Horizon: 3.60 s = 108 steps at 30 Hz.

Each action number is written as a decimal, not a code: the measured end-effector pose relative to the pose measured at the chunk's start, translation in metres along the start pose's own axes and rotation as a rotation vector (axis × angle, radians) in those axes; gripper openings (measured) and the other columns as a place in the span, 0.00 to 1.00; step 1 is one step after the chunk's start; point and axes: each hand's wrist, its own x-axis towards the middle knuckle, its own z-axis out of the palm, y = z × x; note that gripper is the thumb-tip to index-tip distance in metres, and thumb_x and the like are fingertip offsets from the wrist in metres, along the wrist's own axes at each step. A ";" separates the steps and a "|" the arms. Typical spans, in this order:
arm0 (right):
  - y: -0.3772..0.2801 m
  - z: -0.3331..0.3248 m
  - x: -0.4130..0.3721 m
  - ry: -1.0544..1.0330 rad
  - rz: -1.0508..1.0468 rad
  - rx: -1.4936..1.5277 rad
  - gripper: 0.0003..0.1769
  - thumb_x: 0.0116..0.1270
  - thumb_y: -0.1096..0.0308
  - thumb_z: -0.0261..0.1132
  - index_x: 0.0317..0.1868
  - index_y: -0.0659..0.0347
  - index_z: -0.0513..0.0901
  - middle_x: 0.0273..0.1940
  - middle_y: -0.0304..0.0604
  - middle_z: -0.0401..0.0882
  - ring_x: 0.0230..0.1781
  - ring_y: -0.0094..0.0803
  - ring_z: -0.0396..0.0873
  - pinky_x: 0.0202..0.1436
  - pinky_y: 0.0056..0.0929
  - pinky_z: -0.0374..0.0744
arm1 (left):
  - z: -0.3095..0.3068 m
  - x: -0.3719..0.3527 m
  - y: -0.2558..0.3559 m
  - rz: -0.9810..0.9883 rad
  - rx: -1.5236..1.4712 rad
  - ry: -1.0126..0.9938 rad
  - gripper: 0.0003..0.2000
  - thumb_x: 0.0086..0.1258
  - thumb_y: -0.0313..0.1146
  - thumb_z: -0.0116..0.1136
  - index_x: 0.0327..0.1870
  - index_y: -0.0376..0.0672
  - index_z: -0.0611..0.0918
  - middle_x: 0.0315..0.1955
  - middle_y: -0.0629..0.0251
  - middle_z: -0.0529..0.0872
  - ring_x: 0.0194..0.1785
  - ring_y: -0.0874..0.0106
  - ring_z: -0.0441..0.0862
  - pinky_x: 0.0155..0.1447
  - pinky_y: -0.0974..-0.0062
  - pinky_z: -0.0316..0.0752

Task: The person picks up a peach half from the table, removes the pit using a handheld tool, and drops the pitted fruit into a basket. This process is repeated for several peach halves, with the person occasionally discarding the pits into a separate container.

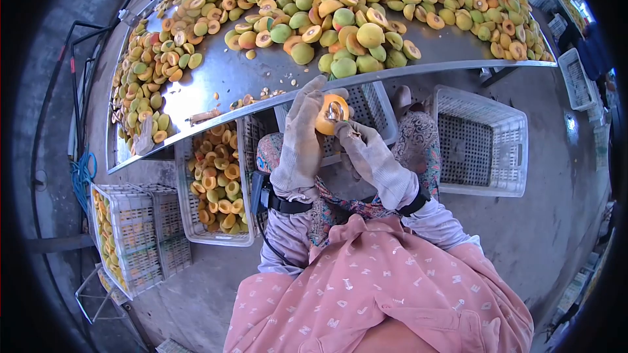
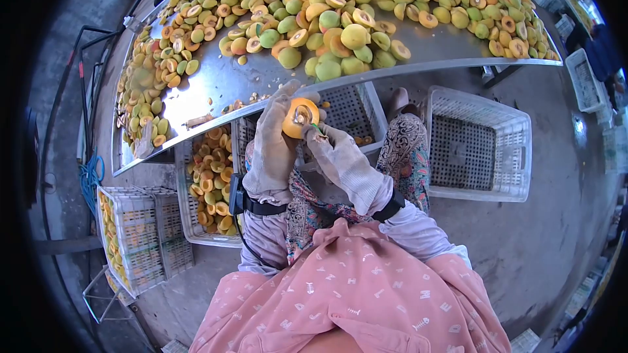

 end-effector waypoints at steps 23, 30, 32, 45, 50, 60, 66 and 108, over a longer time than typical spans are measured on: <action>0.003 0.014 -0.007 -0.026 0.039 0.086 0.19 0.75 0.55 0.57 0.41 0.65 0.82 0.28 0.29 0.74 0.24 0.19 0.65 0.27 0.26 0.69 | 0.027 -0.013 0.004 0.251 -0.038 0.065 0.21 0.77 0.39 0.51 0.64 0.34 0.74 0.49 0.56 0.83 0.50 0.70 0.81 0.55 0.75 0.76; 0.035 0.011 0.012 -0.003 -0.115 -0.097 0.22 0.75 0.51 0.57 0.40 0.65 0.82 0.23 0.32 0.73 0.23 0.17 0.64 0.25 0.21 0.66 | 0.000 -0.003 0.017 -0.077 0.054 -0.133 0.26 0.77 0.47 0.46 0.64 0.33 0.71 0.52 0.51 0.80 0.51 0.61 0.82 0.58 0.64 0.78; 0.030 0.017 0.010 0.002 -0.213 -0.106 0.26 0.75 0.46 0.55 0.36 0.64 0.80 0.19 0.33 0.71 0.18 0.17 0.65 0.20 0.20 0.64 | 0.004 -0.002 0.013 0.016 0.152 -0.069 0.24 0.77 0.46 0.45 0.59 0.31 0.75 0.49 0.52 0.82 0.50 0.62 0.82 0.57 0.65 0.79; -0.010 0.008 -0.009 -0.228 0.215 0.059 0.30 0.73 0.34 0.47 0.29 0.52 0.70 0.15 0.28 0.63 0.09 0.17 0.58 0.12 0.20 0.56 | 0.004 0.003 0.016 -0.194 -0.041 -0.046 0.17 0.76 0.44 0.52 0.49 0.35 0.78 0.35 0.57 0.84 0.36 0.71 0.83 0.41 0.77 0.79; -0.018 0.001 -0.013 -0.360 0.316 0.197 0.30 0.73 0.33 0.46 0.30 0.51 0.69 0.16 0.27 0.61 0.10 0.17 0.55 0.14 0.21 0.56 | 0.008 0.008 -0.005 0.134 0.172 0.107 0.19 0.77 0.46 0.50 0.42 0.34 0.80 0.28 0.60 0.84 0.30 0.71 0.80 0.36 0.76 0.76; -0.012 -0.011 -0.001 -0.626 0.640 0.592 0.30 0.71 0.31 0.46 0.28 0.48 0.70 0.15 0.24 0.57 0.10 0.16 0.52 0.12 0.19 0.53 | 0.008 0.012 -0.008 0.004 0.208 0.108 0.26 0.77 0.54 0.44 0.38 0.34 0.80 0.31 0.58 0.84 0.30 0.70 0.82 0.37 0.72 0.80; 0.007 -0.011 0.017 -0.718 0.660 0.859 0.31 0.71 0.30 0.43 0.30 0.49 0.70 0.14 0.24 0.56 0.08 0.15 0.50 0.09 0.18 0.51 | -0.002 0.017 -0.012 -0.160 -0.067 -0.009 0.27 0.76 0.56 0.44 0.39 0.35 0.80 0.29 0.59 0.84 0.30 0.71 0.80 0.35 0.75 0.78; -0.007 0.016 0.052 0.029 -0.297 -0.359 0.17 0.74 0.56 0.56 0.46 0.63 0.81 0.32 0.57 0.81 0.34 0.54 0.81 0.38 0.40 0.76 | -0.023 0.032 0.013 0.226 -0.054 0.072 0.13 0.78 0.34 0.47 0.54 0.36 0.68 0.41 0.61 0.80 0.40 0.74 0.82 0.42 0.81 0.81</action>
